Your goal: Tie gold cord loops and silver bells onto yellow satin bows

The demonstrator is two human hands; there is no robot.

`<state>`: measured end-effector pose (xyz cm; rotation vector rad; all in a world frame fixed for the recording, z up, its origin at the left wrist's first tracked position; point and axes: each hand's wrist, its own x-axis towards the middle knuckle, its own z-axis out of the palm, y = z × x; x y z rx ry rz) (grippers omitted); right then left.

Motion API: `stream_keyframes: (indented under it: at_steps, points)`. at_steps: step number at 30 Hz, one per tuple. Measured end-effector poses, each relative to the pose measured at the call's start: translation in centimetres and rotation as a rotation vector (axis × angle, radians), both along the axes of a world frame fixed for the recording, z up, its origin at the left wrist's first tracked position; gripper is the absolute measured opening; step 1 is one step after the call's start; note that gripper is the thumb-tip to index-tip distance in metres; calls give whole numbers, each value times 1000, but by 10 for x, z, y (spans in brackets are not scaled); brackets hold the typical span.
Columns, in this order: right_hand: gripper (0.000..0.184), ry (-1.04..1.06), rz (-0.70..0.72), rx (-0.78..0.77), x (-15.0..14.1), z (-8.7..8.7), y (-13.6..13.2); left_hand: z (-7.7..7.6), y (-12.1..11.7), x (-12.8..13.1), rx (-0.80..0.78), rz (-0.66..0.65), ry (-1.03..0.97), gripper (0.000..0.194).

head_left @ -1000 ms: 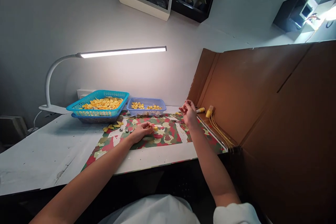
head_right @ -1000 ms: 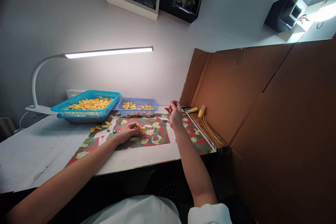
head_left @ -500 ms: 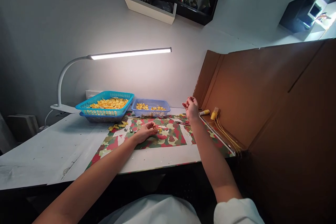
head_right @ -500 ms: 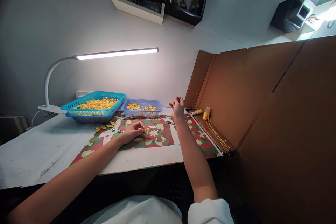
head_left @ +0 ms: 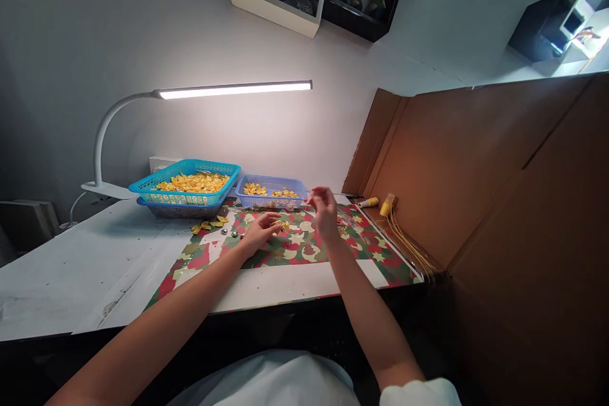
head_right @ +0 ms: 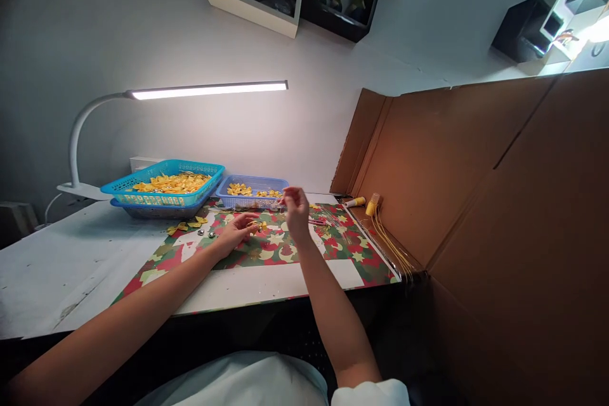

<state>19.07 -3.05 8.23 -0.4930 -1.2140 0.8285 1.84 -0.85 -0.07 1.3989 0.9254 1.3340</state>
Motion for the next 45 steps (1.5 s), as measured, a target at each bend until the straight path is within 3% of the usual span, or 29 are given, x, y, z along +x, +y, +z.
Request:
stream_keyframes:
  at_steps: [4, 9, 13, 16, 23, 27, 32, 45]
  points:
    - [10, -198, -96, -15, -14, -46, -4, 1, -1, -1, -36, 28, 28, 42]
    - [14, 33, -357, -163, -1, -73, 15, -3, 3, -1, -98, -51, 12, 33]
    - [11, 121, -421, -267, 13, -75, 27, -4, 6, -1, -161, -79, -2, 29]
    - [9, 76, -431, -269, 12, -75, 25, -3, 4, -2, -186, -71, 20, 33]
    - [14, -423, -160, -119, -12, -82, 1, 2, -2, -3, -162, -53, 38, 36]
    - [9, -666, -253, -78, -16, -88, -2, 1, -2, -3, -128, -30, 77, 30]
    - [11, -809, -329, -120, -15, -94, 2, -1, 1, -3, -126, -12, 95, 33]
    - [16, -834, -354, -147, -18, -93, 0, -1, 2, -3, -148, 28, 95, 42]
